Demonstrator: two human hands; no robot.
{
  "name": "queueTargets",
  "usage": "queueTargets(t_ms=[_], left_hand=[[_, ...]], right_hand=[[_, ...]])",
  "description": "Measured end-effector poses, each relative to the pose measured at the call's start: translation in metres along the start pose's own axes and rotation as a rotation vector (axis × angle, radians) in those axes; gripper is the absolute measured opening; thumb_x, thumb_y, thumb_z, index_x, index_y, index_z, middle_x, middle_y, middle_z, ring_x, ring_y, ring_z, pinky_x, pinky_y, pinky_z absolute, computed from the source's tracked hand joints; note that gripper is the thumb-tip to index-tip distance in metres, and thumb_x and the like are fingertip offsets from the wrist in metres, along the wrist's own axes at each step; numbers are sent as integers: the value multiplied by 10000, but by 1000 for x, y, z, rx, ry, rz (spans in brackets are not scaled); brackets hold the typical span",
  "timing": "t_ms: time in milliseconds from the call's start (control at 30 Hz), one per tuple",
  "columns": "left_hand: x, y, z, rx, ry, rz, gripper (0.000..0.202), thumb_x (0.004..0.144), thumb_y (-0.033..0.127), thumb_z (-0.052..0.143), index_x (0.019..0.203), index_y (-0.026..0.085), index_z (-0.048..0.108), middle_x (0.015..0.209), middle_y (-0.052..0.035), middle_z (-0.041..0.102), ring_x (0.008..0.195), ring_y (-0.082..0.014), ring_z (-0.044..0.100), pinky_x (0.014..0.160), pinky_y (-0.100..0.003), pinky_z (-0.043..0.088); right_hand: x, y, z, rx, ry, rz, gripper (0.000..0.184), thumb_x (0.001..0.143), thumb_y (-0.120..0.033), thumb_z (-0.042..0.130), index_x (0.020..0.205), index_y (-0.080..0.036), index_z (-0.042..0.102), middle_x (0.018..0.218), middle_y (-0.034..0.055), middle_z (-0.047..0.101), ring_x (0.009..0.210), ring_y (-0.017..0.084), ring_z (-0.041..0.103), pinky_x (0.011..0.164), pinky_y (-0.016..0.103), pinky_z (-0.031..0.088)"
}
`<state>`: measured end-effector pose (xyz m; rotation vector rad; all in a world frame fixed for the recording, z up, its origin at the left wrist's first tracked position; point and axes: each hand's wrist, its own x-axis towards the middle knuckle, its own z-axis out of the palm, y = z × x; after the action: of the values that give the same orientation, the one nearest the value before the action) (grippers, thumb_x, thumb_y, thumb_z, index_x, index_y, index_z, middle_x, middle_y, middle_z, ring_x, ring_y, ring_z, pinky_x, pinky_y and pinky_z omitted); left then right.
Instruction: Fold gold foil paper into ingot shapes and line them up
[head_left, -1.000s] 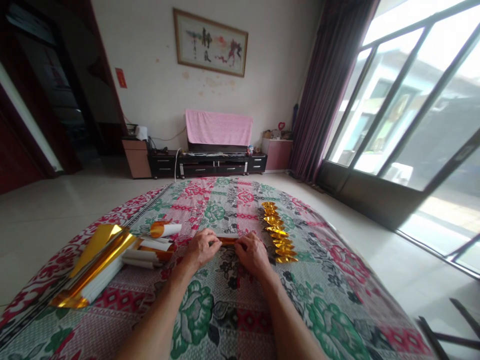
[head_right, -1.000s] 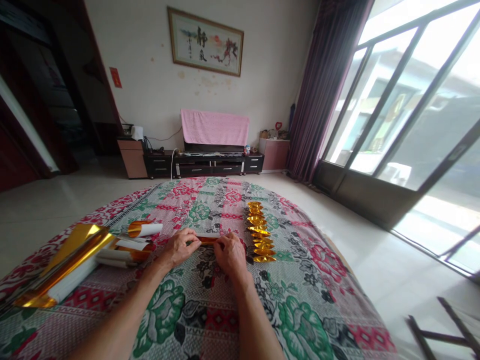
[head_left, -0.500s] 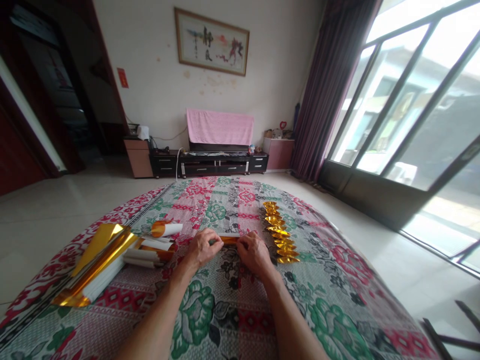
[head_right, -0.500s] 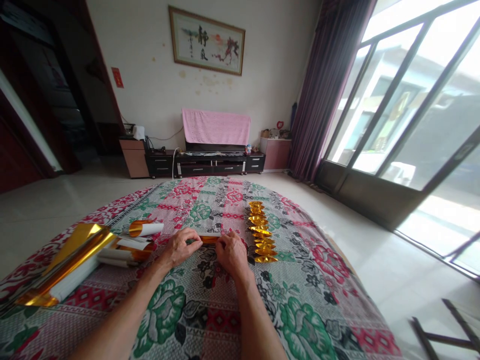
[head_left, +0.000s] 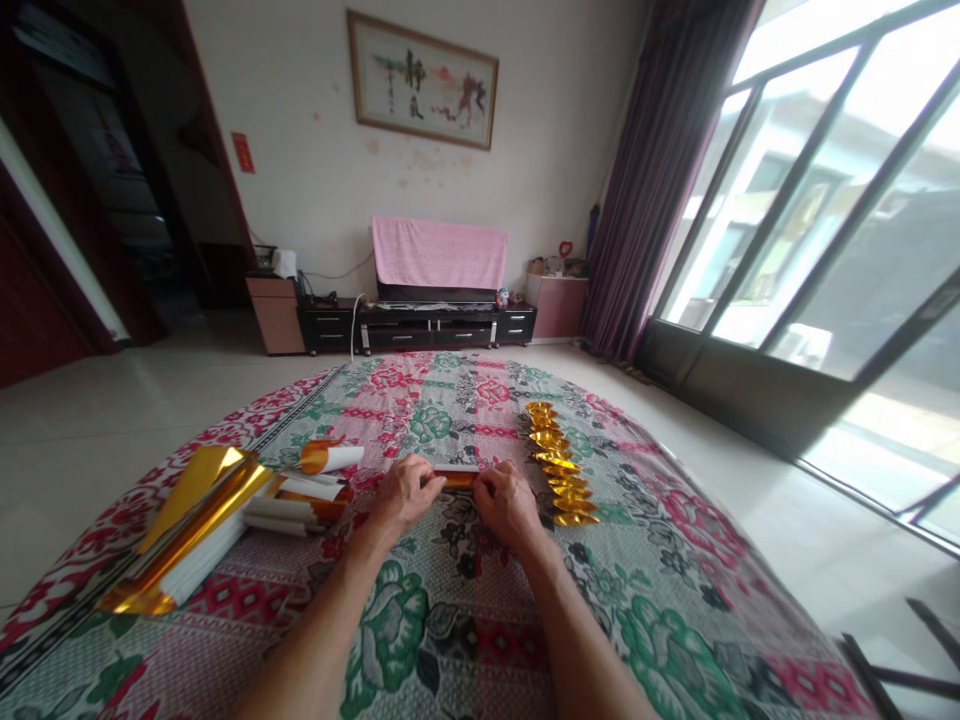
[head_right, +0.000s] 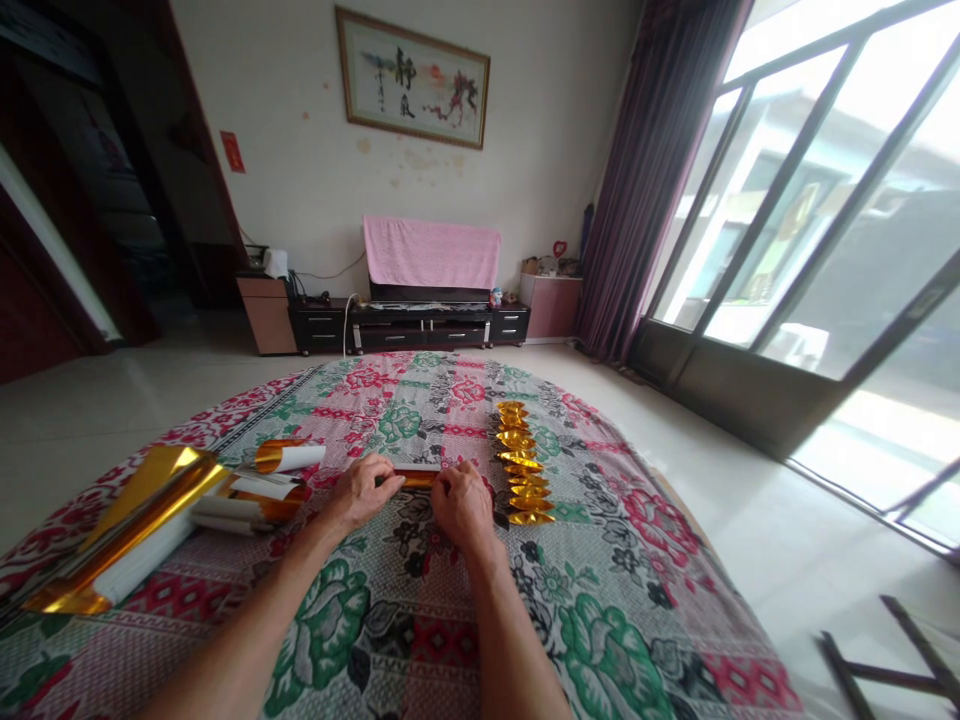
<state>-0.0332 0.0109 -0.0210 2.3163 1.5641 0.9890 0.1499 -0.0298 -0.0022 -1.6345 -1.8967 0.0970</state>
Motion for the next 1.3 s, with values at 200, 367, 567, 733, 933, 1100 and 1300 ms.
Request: queueTargets(t_ms=[200, 367, 567, 733, 933, 1100, 1300], left_hand=[[2, 4, 1, 63, 3, -39, 222, 749, 301, 547, 567, 176, 576, 758, -43, 595, 770, -162, 547, 743, -289, 412], [2, 8, 1, 111, 13, -68, 221, 737, 293, 549, 550, 174, 560, 712, -32, 575, 741, -153, 530, 722, -279, 394], [1, 7, 4, 113, 42, -73, 190, 711, 273, 558, 550, 171, 551, 718, -39, 571, 754, -160, 528, 729, -282, 389], [1, 8, 4, 120, 48, -79, 188, 708, 266, 553, 545, 173, 535, 701, -33, 563, 727, -154, 521, 716, -279, 385], [1, 9, 4, 140, 60, -67, 179, 709, 266, 547, 556, 177, 527, 691, -35, 556, 714, -158, 515, 703, -283, 378], [0, 10, 3, 131, 60, -93, 164, 705, 266, 553, 568, 178, 531, 706, -35, 561, 723, -159, 519, 709, -280, 382], [0, 12, 0, 135, 50, -112, 152, 712, 276, 558, 595, 178, 554, 720, -35, 566, 726, -162, 519, 716, -282, 386]], right_hand=[[0, -4, 1, -43, 20, 59, 198, 817, -240, 490, 686, -190, 630, 739, 18, 555, 677, 109, 508, 634, 206, 324], [1, -5, 3, -53, 31, 90, 177, 792, -234, 509, 669, -190, 628, 724, 13, 545, 645, 106, 482, 620, 212, 313], [2, -6, 3, -39, 26, 119, 143, 765, -231, 532, 673, -190, 634, 728, 13, 542, 649, 110, 472, 624, 216, 311], [2, -7, 2, -25, 8, 151, 121, 752, -221, 538, 687, -192, 635, 736, 14, 540, 658, 113, 474, 632, 217, 315], [1, -7, 1, -43, 7, 153, 136, 767, -228, 522, 699, -193, 635, 742, 19, 536, 660, 118, 475, 632, 220, 318], [1, -8, 1, -67, 9, 156, 158, 786, -224, 502, 703, -185, 631, 749, 26, 541, 675, 120, 484, 640, 220, 324], [2, -10, 1, -54, -4, 205, 124, 770, -216, 516, 722, -185, 626, 769, 28, 547, 688, 124, 494, 652, 225, 333]])
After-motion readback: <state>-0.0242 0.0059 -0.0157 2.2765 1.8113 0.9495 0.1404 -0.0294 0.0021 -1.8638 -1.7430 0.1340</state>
